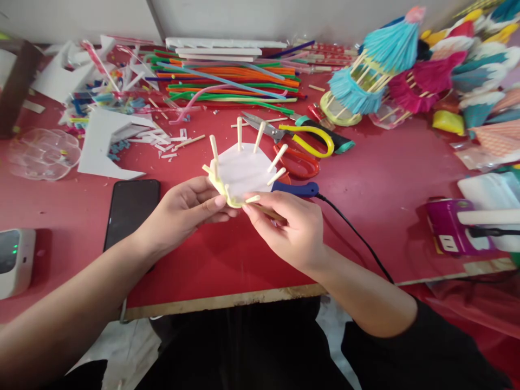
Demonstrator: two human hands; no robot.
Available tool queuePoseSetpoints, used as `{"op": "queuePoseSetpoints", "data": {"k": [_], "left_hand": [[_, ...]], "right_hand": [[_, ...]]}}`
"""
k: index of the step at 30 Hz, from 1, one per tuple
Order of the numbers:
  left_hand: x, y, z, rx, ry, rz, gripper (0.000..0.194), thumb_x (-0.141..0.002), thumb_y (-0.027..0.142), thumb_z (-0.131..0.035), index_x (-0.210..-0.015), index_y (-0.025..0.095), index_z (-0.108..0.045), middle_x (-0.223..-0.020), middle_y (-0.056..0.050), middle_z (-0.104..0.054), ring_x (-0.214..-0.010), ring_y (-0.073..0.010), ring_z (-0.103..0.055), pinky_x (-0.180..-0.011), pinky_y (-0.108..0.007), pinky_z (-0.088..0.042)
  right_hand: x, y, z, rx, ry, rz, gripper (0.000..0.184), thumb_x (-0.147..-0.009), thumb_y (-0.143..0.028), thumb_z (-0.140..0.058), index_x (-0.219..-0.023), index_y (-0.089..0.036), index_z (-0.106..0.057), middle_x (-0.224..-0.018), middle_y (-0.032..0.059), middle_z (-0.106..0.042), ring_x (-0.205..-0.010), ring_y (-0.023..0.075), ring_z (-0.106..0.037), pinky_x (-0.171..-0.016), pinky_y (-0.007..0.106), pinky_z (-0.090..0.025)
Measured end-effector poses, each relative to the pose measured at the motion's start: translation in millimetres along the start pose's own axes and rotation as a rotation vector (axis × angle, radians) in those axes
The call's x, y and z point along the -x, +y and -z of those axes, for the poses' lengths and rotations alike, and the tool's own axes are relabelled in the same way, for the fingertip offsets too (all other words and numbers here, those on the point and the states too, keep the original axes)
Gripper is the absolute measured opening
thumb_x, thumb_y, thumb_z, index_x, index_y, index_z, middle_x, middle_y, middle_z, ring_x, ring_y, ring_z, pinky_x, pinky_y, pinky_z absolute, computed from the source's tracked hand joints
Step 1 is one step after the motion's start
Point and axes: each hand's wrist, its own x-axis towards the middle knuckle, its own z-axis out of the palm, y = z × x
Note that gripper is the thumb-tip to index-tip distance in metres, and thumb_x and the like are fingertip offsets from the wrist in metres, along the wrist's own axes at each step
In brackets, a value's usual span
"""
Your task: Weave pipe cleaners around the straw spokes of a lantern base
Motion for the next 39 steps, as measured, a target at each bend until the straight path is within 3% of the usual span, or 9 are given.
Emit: {"op": "queuePoseSetpoints", "data": {"k": [7,18,22,27,39], "left_hand": [[0.7,0.7,-2.4,-0.035,-0.032,0.034,0.036,-0.075,0.029,-0.087,-0.104,0.016,-0.071,-0.105,-0.008,-0.081,-0.098,-0.0199,-0.078,-0.075,-0.021,-0.061],[1.4,-0.1,-2.7,-0.056,0.017,-0.061,0.030,-0.076,0.030,-0.086,-0.096,0.014,-0.072,-0.095,-0.008,-0.080,-0.082,-0.0186,-0.078,-0.074,-0.026,-0.062],[-0.3,-4.5,-1.4,-0.036,-0.004,-0.078,0.030,-0.079,0.031,-0.085,-0.100,0.015,-0.070,-0.101,-0.008,-0.079,-0.088,-0.0181,-0.078,-0.079,-0.025,-0.062],[-0.8,-5.8,-0.2,-0.010,-0.038,-0.053,0.030,-0.082,0.032,-0.081,-0.105,0.016,-0.068,-0.109,-0.009,-0.078,-0.090,-0.0171,-0.077,-0.082,-0.025,-0.062],[-0.2,-2.6,-1.2,0.072,-0.031,0.022,0.027,-0.080,0.026,-0.083,-0.103,0.015,-0.072,-0.106,-0.007,-0.079,-0.089,-0.0139,-0.075,-0.082,-0.022,-0.060]], "right_hand": [[0.1,-0.5,-2.3,0.018,0.013,0.076,0.017,-0.087,-0.009,-0.070,-0.096,-0.023,-0.072,-0.082,0.0006,-0.079,-0.053,0.0091,-0.062,-0.049,0.022,-0.050],[-3.0,-2.0,1.2,0.129,0.008,0.170,0.021,-0.088,-0.008,-0.066,-0.097,-0.026,-0.074,-0.073,-0.0019,-0.076,-0.045,0.0082,-0.054,-0.044,0.023,-0.048],[-4.0,-1.8,1.1,0.166,0.026,0.227,0.022,-0.086,-0.005,-0.067,-0.095,-0.024,-0.074,-0.073,-0.0006,-0.076,-0.051,0.0100,-0.060,-0.051,0.024,-0.052],[-2.6,-1.0,-1.8,0.180,0.052,0.253,0.023,-0.086,-0.004,-0.067,-0.095,-0.025,-0.074,-0.066,-0.0023,-0.073,-0.050,0.0107,-0.060,-0.054,0.025,-0.054],[-1.8,-1.2,-5.7,0.131,0.057,0.234,0.021,-0.086,-0.003,-0.069,-0.095,-0.022,-0.069,-0.068,-0.0031,-0.071,-0.051,0.0077,-0.057,-0.056,0.021,-0.053]]}}
